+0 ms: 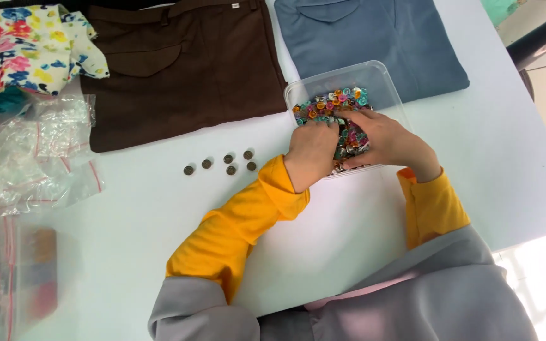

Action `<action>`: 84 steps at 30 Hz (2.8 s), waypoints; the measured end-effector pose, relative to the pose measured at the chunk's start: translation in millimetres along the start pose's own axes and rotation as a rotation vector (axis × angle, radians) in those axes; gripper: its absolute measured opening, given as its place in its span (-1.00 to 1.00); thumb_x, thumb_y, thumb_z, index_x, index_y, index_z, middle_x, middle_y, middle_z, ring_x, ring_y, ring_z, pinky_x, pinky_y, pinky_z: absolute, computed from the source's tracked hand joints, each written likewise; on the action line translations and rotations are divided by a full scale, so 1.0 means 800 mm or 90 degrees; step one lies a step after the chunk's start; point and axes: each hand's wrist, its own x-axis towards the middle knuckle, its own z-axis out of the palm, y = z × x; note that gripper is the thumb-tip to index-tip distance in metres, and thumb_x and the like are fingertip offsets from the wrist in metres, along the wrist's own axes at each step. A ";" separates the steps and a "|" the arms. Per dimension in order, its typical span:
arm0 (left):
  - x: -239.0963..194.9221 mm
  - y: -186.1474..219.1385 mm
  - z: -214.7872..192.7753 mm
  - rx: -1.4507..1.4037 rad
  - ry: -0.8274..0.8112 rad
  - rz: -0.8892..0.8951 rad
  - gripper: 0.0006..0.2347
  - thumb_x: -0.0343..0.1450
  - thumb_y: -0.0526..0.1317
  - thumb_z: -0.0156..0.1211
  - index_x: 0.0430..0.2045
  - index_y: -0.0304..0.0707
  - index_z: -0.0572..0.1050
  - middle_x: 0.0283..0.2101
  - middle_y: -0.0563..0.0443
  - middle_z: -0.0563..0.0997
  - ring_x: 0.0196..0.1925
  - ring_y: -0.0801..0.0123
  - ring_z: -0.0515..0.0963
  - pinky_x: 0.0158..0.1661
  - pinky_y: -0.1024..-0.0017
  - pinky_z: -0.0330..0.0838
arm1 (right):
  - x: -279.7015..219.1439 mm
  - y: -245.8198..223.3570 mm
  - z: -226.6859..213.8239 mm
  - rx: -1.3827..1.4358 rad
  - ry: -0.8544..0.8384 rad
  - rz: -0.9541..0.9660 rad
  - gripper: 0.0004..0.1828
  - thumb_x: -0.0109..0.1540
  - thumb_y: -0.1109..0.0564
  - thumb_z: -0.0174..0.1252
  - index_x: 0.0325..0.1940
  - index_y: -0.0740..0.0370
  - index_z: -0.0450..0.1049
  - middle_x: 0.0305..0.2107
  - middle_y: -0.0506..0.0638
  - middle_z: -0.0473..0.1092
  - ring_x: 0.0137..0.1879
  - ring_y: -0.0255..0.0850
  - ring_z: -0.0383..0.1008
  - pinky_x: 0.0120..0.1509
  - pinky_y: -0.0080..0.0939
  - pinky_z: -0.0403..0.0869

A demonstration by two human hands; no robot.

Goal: Sorting small colorful buttons from a large container into small plastic zip-lock bags and sealing them.

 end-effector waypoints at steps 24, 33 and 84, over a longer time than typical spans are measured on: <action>0.018 -0.041 -0.051 -0.572 0.075 0.009 -0.75 0.55 -0.29 -0.09 0.12 -0.26 0.36 -0.37 -0.30 0.68 -0.36 0.15 0.76 -0.29 0.35 0.64 | 0.032 0.088 0.045 0.579 0.266 -0.079 -0.70 0.39 0.34 -0.02 0.20 0.30 0.42 -0.08 0.26 0.43 0.02 -0.06 0.53 -0.10 0.01 0.67; -0.006 -0.026 -0.088 -0.582 0.129 0.097 -0.46 0.38 -0.37 0.25 0.29 -0.34 0.23 0.28 -0.68 0.25 0.21 -0.44 0.47 0.03 -0.01 0.60 | 0.024 0.085 0.045 0.494 0.311 -0.162 -0.66 0.30 0.51 -0.03 0.14 0.45 0.41 0.24 0.35 0.28 0.24 0.20 0.44 0.02 0.08 0.62; 0.016 -0.020 0.025 0.060 0.180 0.031 -0.72 0.29 -0.44 0.31 -0.12 -0.29 0.56 -0.28 -0.13 0.55 -0.23 0.08 0.62 -0.22 0.19 0.41 | 0.015 0.082 0.052 0.363 0.325 -0.061 -0.77 0.28 0.40 0.10 0.01 0.53 0.51 -0.28 0.35 0.49 -0.16 0.03 0.63 -0.13 -0.12 0.64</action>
